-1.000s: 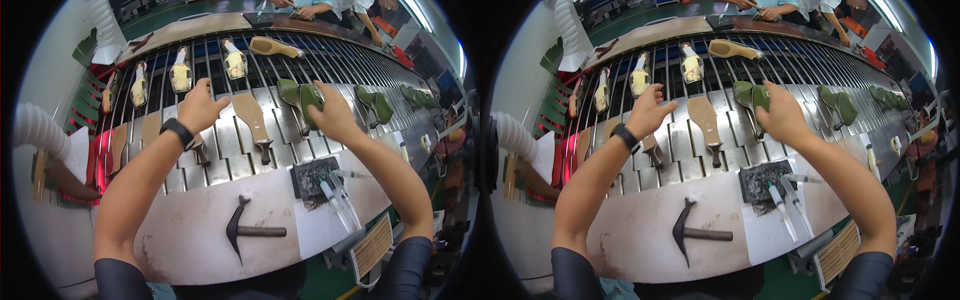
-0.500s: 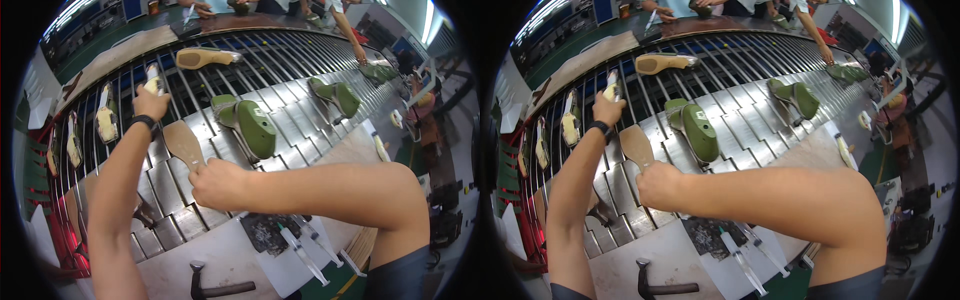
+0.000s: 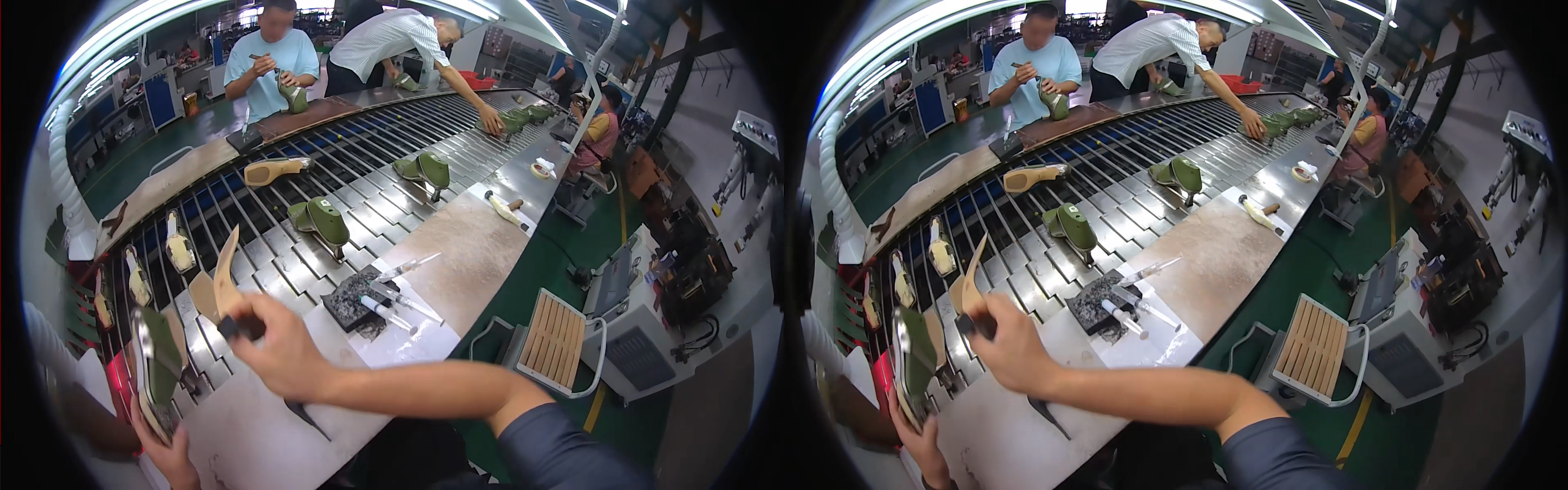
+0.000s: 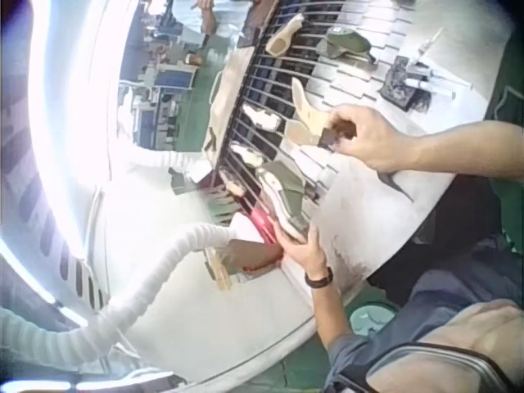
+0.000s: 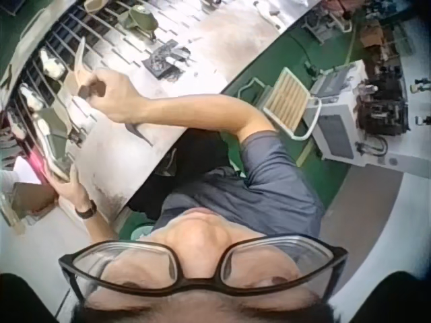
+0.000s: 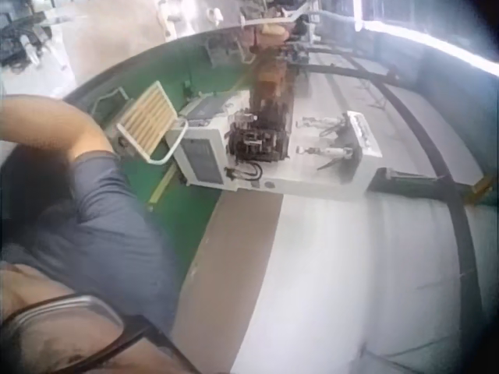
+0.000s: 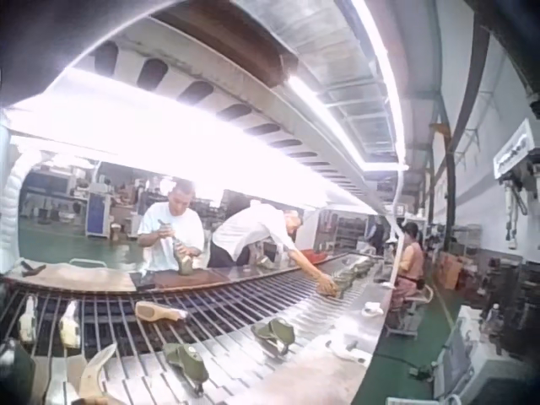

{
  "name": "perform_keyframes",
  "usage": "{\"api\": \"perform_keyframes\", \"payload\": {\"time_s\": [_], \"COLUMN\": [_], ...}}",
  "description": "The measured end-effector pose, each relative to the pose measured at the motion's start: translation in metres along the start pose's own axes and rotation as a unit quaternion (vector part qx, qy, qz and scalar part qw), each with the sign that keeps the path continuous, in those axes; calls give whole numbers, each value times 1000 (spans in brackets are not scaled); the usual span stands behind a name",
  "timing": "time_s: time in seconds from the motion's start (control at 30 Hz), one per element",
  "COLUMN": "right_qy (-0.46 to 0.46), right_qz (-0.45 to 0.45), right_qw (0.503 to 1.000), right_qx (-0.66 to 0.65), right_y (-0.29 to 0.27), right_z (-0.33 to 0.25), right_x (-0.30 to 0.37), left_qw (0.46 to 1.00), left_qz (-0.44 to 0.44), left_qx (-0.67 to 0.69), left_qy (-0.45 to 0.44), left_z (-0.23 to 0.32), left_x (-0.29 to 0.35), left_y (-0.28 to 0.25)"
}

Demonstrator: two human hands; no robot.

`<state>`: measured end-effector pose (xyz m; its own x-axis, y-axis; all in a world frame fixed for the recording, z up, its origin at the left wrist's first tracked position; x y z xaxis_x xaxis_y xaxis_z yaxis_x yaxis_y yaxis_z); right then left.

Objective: The person attaches outsoles to high-heeled shoe uppers mounted on lasts by hand and secures the edges using a hammer.

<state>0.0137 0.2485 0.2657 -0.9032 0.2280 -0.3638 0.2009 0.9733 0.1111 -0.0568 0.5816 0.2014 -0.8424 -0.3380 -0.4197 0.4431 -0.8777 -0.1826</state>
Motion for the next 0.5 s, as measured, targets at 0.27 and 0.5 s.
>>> {"api": "perform_keyframes", "payload": {"time_s": [0.27,0.5], "right_qy": [-13,-147], "right_qz": [-72,-185], "right_qw": [995,942], "right_qx": [74,237], "right_y": [55,31], "right_z": [81,68], "right_x": [193,179], "left_qw": [869,950], "left_qz": [-2,190], "left_qx": [-479,-244], "left_qy": [125,-46], "left_z": [35,-6], "left_x": [156,197], "left_y": [-87,-119]}}
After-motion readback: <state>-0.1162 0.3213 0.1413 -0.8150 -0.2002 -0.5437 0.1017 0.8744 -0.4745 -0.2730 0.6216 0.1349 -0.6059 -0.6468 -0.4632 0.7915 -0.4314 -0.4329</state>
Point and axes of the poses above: each hand's wrist, its own x-axis away from the middle knuckle, its own y-axis out of the palm, z = x × y, the point moved 6 cm from there along -x, towards the middle knuckle, and after that the axes turned 9 degrees about z, right-handed, at the moved point
